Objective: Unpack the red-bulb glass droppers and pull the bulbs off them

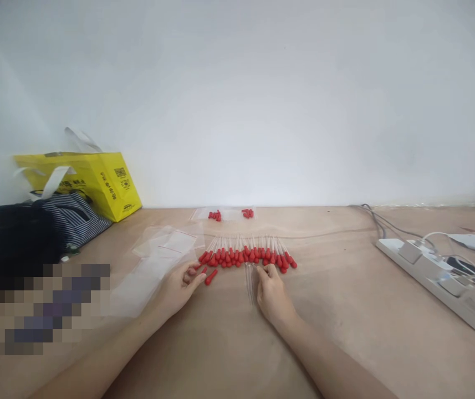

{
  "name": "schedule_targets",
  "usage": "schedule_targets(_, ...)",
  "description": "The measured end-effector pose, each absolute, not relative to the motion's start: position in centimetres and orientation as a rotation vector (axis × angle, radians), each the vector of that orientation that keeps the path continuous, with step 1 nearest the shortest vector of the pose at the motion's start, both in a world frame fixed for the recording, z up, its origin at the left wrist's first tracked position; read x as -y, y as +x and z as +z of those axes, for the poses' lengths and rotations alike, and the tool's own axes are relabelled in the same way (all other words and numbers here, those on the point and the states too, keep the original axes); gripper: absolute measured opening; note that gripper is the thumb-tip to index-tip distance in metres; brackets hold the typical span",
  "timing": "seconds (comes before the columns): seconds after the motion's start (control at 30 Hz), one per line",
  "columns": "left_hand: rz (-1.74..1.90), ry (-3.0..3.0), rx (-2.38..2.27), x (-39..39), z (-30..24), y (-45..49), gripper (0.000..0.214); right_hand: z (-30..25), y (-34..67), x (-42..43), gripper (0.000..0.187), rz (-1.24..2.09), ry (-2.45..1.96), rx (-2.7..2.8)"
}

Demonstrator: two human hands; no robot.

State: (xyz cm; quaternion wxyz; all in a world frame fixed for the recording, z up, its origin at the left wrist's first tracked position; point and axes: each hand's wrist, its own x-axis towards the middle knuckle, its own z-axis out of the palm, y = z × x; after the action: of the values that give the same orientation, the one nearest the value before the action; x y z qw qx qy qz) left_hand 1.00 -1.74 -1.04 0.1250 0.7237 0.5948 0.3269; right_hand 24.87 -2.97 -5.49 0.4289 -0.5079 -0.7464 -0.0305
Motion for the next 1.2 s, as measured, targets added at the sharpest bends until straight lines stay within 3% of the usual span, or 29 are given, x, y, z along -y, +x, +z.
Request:
schedule_targets(0.17,1.088,2.286,-1.642,1.6,-0.3,1.6,0.017,-5.0,24.4,3.3,0.024,-0.01,-1.279,1.873)
schedule_targets(0.3,0.975,2.58,-1.427,0.8,0.4,3.5,0.009,-4.4,24.1,3.7,0.019,0.058,-1.283,1.852)
schedule_targets(0.5,0.719,2.81,-1.369,-1.4,1.7,9.1,0.014,-3.8,24.4,3.8,0.022,0.188,-1.307,1.813)
schedule_targets(0.8,0.672,2.825,-1.415,-3.5,1.1,12.7,0.011,-3.7,25.1,3.6,0.021,0.356,-1.358,1.741)
schedule_targets(0.97,0.748,2.791,-1.478,-3.5,1.0,12.9,0.006,-3.8,25.1,3.6,0.024,0.374,-1.384,1.685)
schedule_targets(1.2,1.085,2.607,-1.633,-1.6,2.1,9.0,0.019,-4.1,25.0,3.7,0.023,0.309,-1.31,1.655)
